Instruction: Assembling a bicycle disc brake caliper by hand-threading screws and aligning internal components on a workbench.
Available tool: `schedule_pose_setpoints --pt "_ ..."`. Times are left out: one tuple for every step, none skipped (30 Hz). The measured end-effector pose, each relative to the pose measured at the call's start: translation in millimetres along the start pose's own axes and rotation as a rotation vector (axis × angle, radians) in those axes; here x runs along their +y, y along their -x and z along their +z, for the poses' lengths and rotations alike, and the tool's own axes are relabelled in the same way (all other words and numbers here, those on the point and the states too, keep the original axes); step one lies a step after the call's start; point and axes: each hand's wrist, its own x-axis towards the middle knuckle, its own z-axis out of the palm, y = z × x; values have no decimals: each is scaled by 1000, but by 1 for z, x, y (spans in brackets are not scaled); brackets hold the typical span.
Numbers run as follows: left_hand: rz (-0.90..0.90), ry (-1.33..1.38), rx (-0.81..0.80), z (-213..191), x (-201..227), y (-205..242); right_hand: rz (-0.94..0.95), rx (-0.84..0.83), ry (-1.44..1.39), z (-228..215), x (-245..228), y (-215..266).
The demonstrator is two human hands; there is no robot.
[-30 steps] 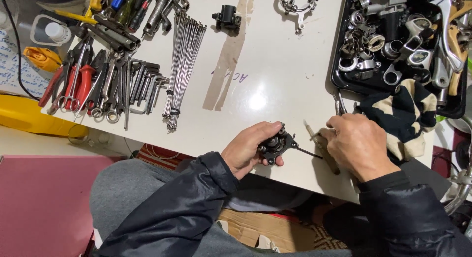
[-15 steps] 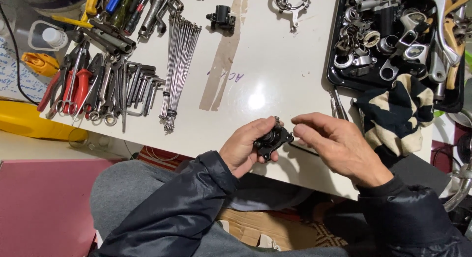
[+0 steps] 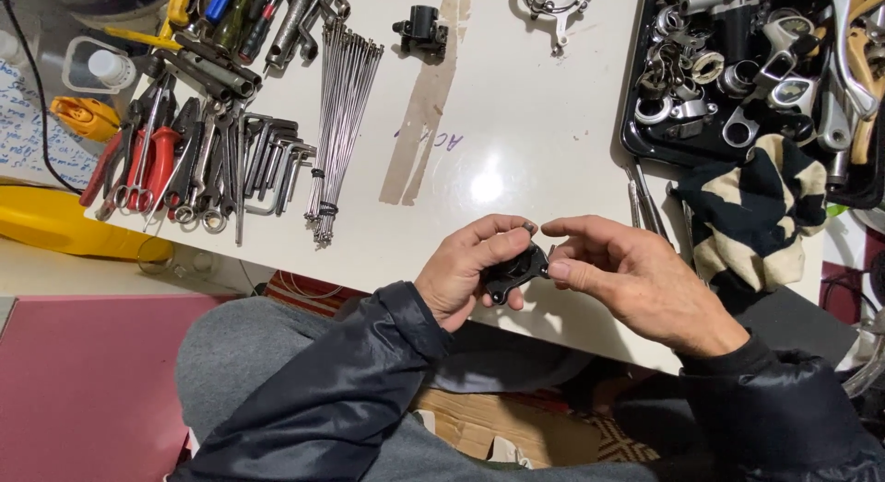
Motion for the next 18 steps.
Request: schedule_pose_setpoints --pt "-2 -2 -1 0 -1 0 0 2 -2 1 3 -1" --pt "53 -115 1 1 -2 -1 10 -30 -25 1 6 -2" --pt "107 -229 3 2 -3 -2 20 -61 -49 1 9 -3" --pt "107 -228 2 3 -2 -1 21 -61 -48 0 9 -3" --pt "139 -393 22 4 0 0 19 -72 -37 -1 8 -2" --pt "172 -558 44 5 1 2 17 -84 -26 -1 8 -2" --pt "172 -557 45 2 5 3 18 -85 -25 -2 7 -2" --pt "226 -662 -10 0 9 4 3 -88 -13 -4 5 -2" --pt "281 -767 -66 -3 12 4 -13 -92 -1 -5 4 -2" --pt "282 -764 -64 1 15 9 -12 -94 1 -5 4 -2" --pt "282 -799 -126 4 18 13 -26 -90 -41 -4 5 -2" --pt "281 -832 -188 7 20 18 -40 -86 -83 -3 5 -2" --pt "283 -830 -185 7 25 19 -40 -89 -79 -4 1 0" --pt "220 -871 -217 8 30 21 -7 -76 -42 -5 -3 1" --pt "156 -912 -251 8 35 22 27 -63 -5 -5 -7 3" --pt "158 -909 -246 6 33 21 26 -67 -1 -4 -10 4" --pt "124 -891 -203 4 31 20 56 -36 17 -3 -12 5" --pt "89 -872 -163 2 29 19 87 -3 36 -2 -15 7"
